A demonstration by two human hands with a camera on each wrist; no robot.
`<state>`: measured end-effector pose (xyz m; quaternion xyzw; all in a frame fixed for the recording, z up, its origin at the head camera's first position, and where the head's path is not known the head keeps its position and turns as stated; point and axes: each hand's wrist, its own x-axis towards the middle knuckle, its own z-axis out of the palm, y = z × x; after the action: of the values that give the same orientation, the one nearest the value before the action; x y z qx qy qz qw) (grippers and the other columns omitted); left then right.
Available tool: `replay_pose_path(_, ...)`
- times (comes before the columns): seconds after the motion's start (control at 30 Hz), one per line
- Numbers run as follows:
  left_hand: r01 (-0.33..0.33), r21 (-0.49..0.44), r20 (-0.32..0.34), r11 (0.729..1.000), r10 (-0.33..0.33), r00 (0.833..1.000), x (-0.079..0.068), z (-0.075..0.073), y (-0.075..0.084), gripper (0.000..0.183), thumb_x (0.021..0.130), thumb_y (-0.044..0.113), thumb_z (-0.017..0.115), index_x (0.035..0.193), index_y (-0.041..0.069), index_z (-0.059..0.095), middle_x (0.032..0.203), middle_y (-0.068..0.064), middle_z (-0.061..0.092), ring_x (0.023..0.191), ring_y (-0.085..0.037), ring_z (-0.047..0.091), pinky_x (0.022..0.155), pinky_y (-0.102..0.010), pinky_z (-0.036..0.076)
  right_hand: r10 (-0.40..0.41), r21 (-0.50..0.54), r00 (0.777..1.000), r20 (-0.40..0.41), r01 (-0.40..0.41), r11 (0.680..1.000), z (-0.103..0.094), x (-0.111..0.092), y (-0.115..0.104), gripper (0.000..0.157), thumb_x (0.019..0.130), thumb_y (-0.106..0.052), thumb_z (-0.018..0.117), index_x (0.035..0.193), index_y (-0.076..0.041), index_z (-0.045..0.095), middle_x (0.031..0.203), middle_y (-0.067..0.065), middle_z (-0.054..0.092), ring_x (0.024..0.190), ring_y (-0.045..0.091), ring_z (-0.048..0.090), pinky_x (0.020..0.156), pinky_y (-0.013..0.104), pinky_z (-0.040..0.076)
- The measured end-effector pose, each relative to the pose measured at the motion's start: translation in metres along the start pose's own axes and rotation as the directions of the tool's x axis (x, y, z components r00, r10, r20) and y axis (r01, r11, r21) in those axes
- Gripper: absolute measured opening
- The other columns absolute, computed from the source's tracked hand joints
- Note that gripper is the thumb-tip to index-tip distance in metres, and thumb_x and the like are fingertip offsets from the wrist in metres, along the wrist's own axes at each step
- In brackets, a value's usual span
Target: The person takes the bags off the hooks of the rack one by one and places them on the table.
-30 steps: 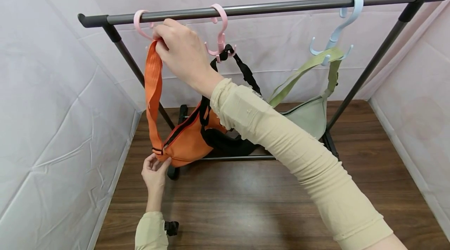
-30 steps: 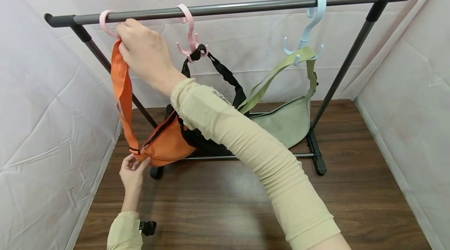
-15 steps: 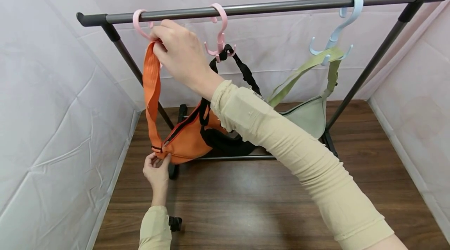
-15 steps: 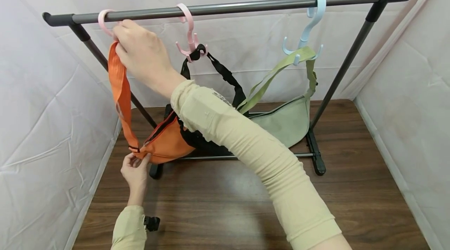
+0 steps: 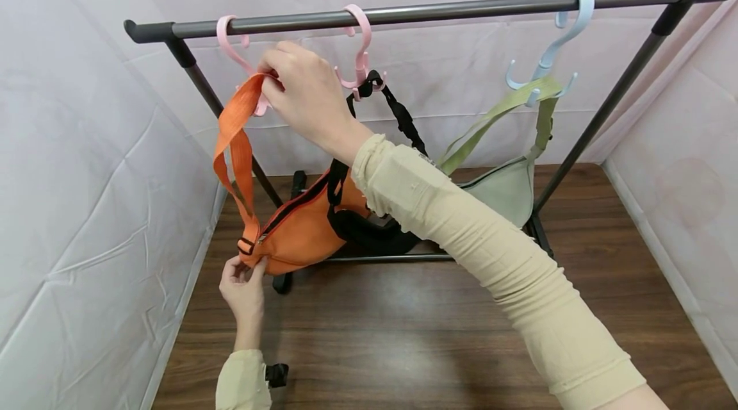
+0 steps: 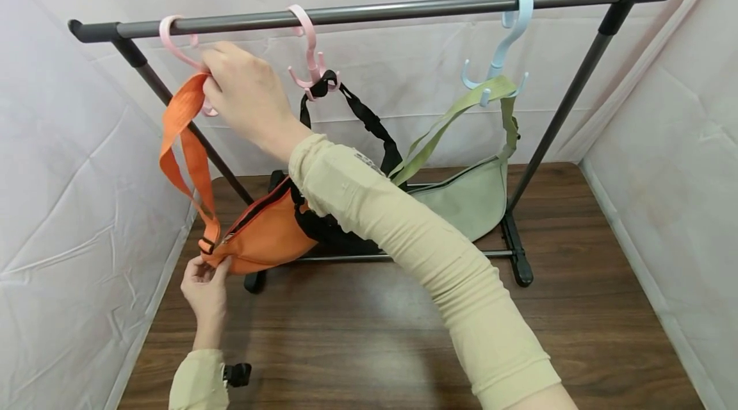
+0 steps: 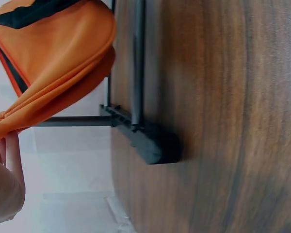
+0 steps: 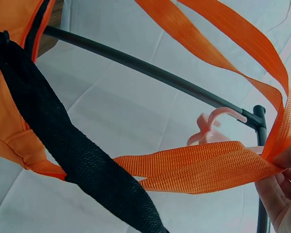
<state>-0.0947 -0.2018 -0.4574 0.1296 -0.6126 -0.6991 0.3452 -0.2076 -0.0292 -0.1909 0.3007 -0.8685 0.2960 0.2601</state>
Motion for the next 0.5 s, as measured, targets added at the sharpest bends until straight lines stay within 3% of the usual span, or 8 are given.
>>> replay_pose_path(0.23,-0.013,-0.033,0.017,0.999,0.013,1.000,-0.001,-0.007,0.019,0.039,0.068,-0.021,0.064,0.076,0.017,0.062,0.073,0.007,0.060,0.068,-0.004,0.054,0.060,-0.011,0.046,0.003,-0.017,1.000,0.016,-0.003,1.000,0.008,-0.004,0.009,0.018,0.088,-0.008,0.050,0.092,-0.009,0.068,0.082,0.003,0.059,0.071,0.011,0.047,0.064,0.021,0.037)
replay_pose_path(0.5,-0.029,-0.063,0.056,0.998,0.033,0.998,0.002,-0.029,0.015,0.040,0.065,-0.026,0.062,0.075,0.013,0.063,0.073,0.006,0.063,0.069,-0.004,0.058,0.061,-0.011,0.048,0.006,-0.030,0.997,0.074,-0.003,1.000,0.024,-0.015,0.018,0.017,0.087,-0.008,0.051,0.092,-0.008,0.068,0.084,0.002,0.060,0.071,0.011,0.049,0.065,0.023,0.042)
